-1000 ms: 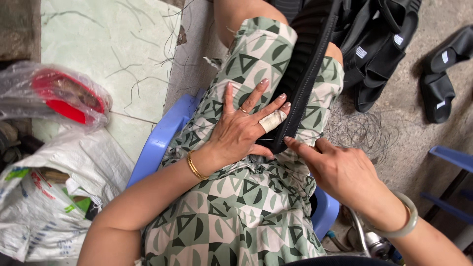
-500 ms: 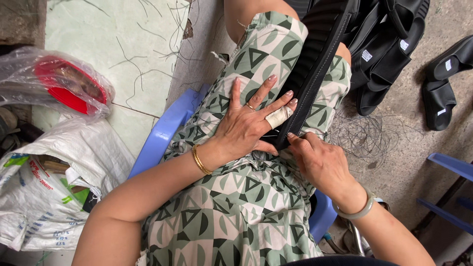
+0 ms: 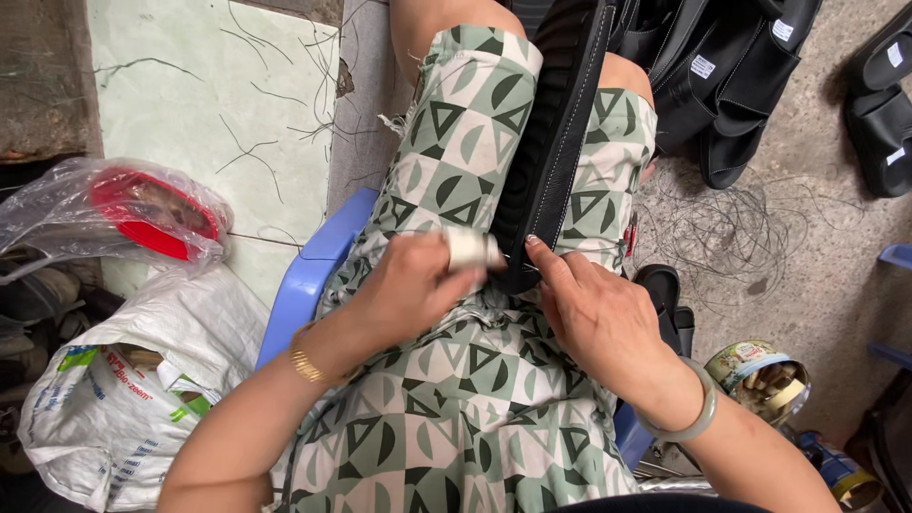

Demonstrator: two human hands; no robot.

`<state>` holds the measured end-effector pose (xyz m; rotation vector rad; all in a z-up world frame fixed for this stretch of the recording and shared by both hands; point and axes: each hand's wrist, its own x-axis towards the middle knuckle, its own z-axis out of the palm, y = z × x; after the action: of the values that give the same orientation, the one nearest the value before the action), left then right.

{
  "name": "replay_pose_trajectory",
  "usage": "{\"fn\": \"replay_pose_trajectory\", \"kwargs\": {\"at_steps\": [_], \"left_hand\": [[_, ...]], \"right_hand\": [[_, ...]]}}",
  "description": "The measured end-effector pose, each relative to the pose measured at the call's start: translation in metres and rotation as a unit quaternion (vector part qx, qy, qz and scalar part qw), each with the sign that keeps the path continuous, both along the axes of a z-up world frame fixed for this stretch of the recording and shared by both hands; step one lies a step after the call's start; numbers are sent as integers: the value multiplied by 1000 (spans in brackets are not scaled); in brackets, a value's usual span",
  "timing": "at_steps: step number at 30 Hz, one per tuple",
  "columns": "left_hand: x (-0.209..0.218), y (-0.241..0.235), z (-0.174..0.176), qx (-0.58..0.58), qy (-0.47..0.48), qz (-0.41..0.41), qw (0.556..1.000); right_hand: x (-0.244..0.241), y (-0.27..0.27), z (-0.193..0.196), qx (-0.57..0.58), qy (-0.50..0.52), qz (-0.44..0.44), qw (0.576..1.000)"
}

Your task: The person sits on a blue plastic chair and sews a black slipper held on their lap using a needle and thread. They repeatedly push the needle through the slipper's sole and pull the thread to stitch it.

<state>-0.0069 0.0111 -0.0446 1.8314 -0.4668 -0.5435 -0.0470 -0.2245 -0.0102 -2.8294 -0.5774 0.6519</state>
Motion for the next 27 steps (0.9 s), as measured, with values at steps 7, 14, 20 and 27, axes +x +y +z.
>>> {"fn": "replay_pose_trajectory", "kwargs": {"at_steps": [7,14,20,27], "left_hand": [[2,-4,3,-96,216,11,972],[-4,-13,5,-99,221,19,970],[0,-18,8,-100,227,36,968],[5,-9,15,-28,220,71,973]], "right_hand": [[-1,-14,3,68,-123,3,990],[3,-20,5,67,-142,22,987],[8,-20,8,70,-117,23,990],[15,-26,22,-35,43,54,997]]}}
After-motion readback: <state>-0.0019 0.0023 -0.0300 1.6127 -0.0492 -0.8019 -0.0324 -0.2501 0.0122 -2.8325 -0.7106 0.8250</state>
